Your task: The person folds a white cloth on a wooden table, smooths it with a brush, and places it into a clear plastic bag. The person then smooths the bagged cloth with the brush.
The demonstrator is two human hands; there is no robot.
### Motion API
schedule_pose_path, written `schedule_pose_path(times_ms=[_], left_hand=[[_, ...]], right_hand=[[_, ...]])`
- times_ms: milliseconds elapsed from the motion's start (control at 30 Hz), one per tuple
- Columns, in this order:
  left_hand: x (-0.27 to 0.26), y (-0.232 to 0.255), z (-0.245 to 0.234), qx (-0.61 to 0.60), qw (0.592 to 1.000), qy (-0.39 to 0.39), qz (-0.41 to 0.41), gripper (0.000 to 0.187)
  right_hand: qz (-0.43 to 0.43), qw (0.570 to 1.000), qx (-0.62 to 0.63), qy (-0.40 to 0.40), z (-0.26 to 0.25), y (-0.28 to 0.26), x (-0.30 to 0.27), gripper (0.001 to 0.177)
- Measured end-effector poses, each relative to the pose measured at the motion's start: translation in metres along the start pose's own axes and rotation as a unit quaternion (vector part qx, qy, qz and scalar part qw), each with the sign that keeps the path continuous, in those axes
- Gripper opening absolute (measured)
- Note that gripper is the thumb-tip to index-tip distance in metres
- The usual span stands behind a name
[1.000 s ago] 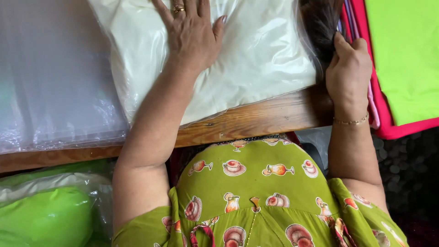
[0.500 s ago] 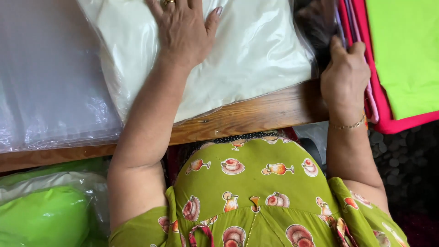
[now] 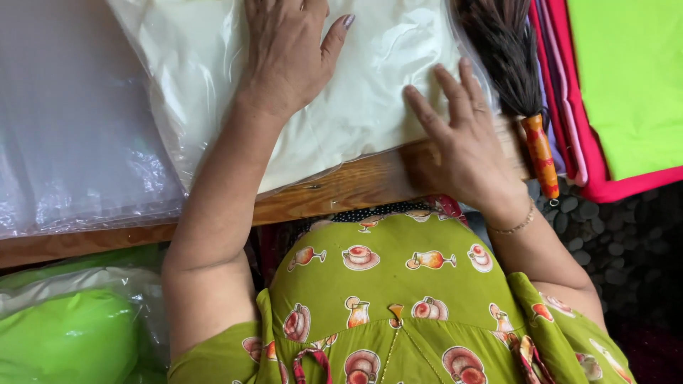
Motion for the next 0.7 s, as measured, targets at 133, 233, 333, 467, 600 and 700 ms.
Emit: schedule_pose_path(times_ms=[133, 233, 333, 467, 600, 700], left_hand=[[0.0, 0.006, -0.002, -0.026, 0.998, -0.063, -0.004, 0.048], [-0.002, 0.011, -0.003, -0.063, 0.991, -0.118, -0.017, 0.062], [-0.003, 0.01, 0.006, -0.099, 0.978, -0.181, -0.041, 0.067], [-0.011, 0.013, 0.012, -0.124, 0.939, -0.312, -0.08, 0.076], [-0.024, 0.036, 0.014, -0.058, 0.934, -0.342, -0.088, 0.092], [-0.03, 0.054, 0.012, 0.018, 0.958, -0.282, -0.052, 0.091]], right_hand=[[-0.034, 0.998, -0.04, 0.038, 0.017, 0.013, 0.013, 0.07], [-0.054, 0.995, -0.047, 0.072, 0.014, 0.019, 0.018, 0.052], [-0.073, 0.993, -0.051, 0.08, 0.009, 0.022, 0.018, 0.045], [-0.065, 0.995, -0.067, -0.036, 0.003, 0.014, 0.014, 0.053], [-0.052, 0.993, 0.003, -0.11, -0.026, 0.002, 0.034, 0.059], [-0.164, 0.986, -0.008, 0.007, -0.045, -0.003, 0.074, 0.041]])
Point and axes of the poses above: each hand's wrist, its own x-axis towards the middle knuckle, its own z-axis out of the palm, y = z × x, the point moved 7 cm from there along x, towards the middle knuckle, and after that the axes turned 1 degree about y, right-handed, at the moved point
